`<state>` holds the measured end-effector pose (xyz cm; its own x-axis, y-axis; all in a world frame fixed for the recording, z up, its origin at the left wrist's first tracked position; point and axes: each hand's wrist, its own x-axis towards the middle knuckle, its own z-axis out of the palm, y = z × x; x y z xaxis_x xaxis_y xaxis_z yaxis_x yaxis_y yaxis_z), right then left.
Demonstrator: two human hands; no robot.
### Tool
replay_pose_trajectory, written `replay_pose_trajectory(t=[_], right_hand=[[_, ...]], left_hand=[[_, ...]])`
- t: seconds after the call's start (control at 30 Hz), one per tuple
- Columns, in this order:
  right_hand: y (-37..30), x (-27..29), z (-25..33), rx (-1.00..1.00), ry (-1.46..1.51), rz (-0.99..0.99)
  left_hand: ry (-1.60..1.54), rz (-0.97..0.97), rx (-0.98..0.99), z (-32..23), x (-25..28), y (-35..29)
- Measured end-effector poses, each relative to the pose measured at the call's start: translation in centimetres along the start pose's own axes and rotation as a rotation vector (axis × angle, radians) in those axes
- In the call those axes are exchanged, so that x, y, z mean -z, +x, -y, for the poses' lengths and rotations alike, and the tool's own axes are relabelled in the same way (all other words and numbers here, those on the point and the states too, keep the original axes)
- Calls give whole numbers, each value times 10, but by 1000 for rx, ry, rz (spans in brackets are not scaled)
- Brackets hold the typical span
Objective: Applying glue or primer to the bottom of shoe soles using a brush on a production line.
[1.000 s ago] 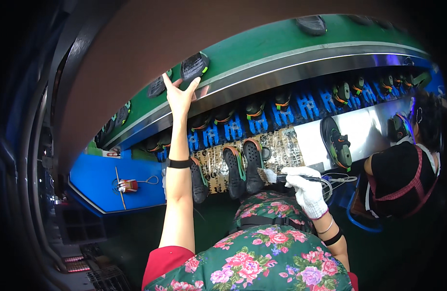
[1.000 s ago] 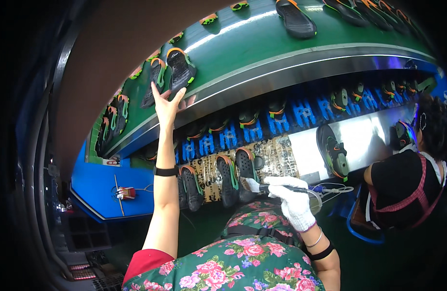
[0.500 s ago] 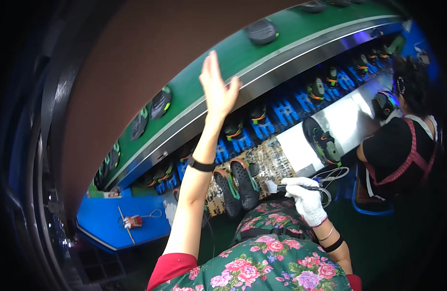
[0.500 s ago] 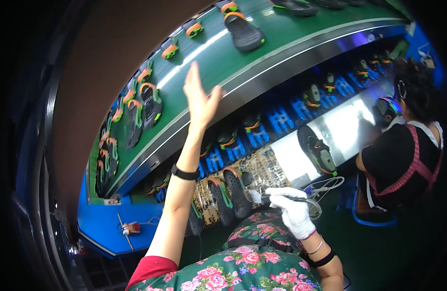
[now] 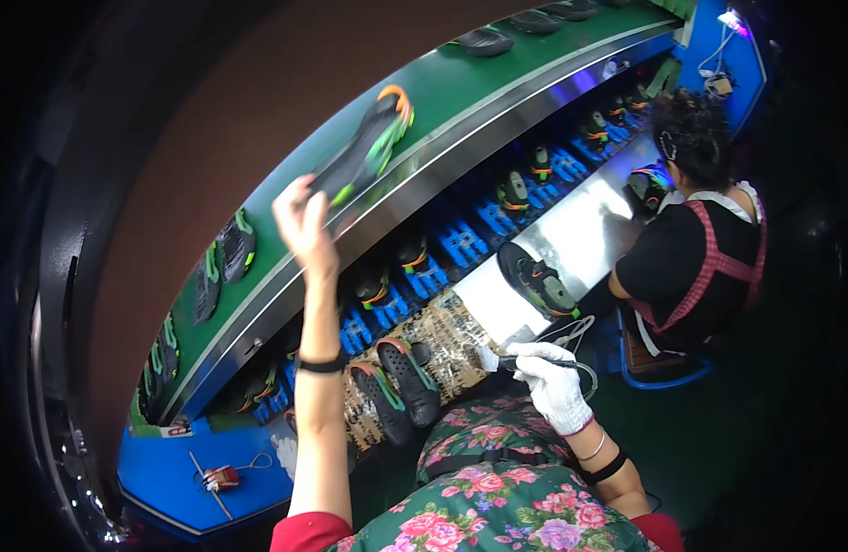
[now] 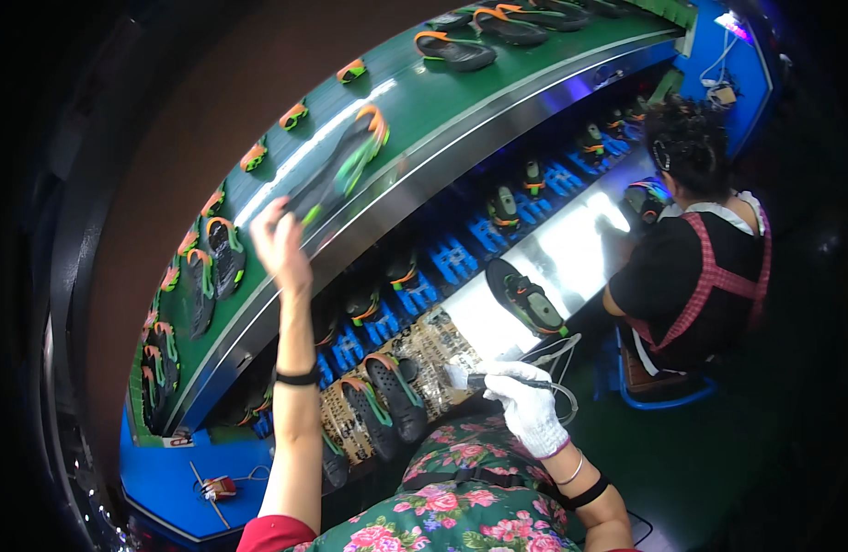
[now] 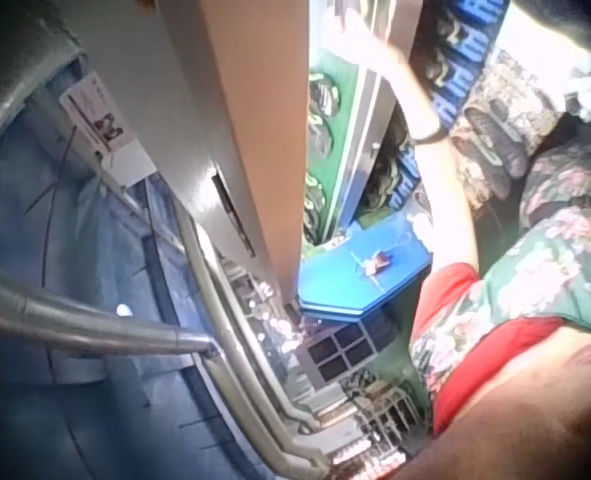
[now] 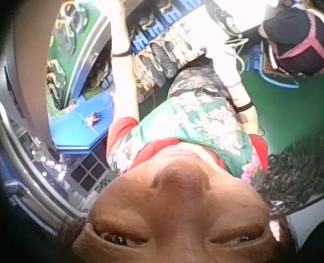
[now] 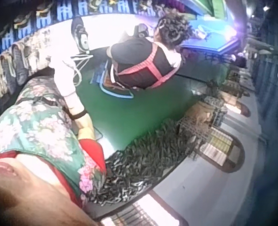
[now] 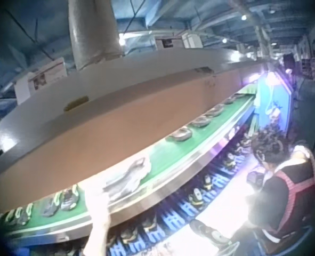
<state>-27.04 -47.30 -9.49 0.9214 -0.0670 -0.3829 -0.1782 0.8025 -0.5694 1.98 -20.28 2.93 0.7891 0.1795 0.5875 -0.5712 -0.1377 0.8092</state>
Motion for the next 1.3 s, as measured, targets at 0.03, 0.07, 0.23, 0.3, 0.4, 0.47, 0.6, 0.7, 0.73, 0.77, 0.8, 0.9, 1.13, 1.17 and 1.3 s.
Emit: replay_pose_trajectory(t=[0.03, 0.07, 0.23, 0.3, 0.4, 0.47, 0.6, 0.7, 0.73, 0.77, 0.8, 0.9, 1.13, 1.17, 1.3], right_hand=[[1, -1, 4, 8, -13, 0], [2, 1, 10, 25, 41, -4], [-1, -16, 34, 22, 219, 39], [-2, -28, 34, -10, 257, 69], [-2, -62, 30, 26, 176, 310], [-1, -76, 23, 63, -26, 421], [-3, -95, 9, 5, -107, 466], [4, -94, 6, 326, -587, 511], [7, -95, -2, 382, -501, 492], [4, -99, -3, 366, -498, 497], [0, -105, 2, 104, -311, 411], [-4, -123, 12, -168, -230, 329], [7, -142, 5, 284, -678, 433], [11, -149, 6, 272, -672, 441], [24, -147, 0, 862, -1081, 617]], left_hand=[[152, -56, -216, 0, 36, -7], [222, -141, -209, -15, 54, -18], [-189, -123, 371, -79, 125, -73], [-203, -188, 584, -59, 140, -108], [-125, 135, 810, -36, 124, -156], [-265, 156, 1111, -15, 107, -189], [-480, -3, 1283, -5, 80, -250], [-926, 19, 1471, -38, 60, -273], [-1246, 228, 1393, -41, 58, -284], [-1556, 441, 1280, -47, 59, -296], [-1595, 240, 1449, -55, 59, -305], [-1470, 276, 1478, -43, 68, -308], [-1340, -66, 1464, -88, 47, -243], [-1437, -146, 1444, -92, 47, -238], [-1277, -282, 1301, -84, 49, -245]])
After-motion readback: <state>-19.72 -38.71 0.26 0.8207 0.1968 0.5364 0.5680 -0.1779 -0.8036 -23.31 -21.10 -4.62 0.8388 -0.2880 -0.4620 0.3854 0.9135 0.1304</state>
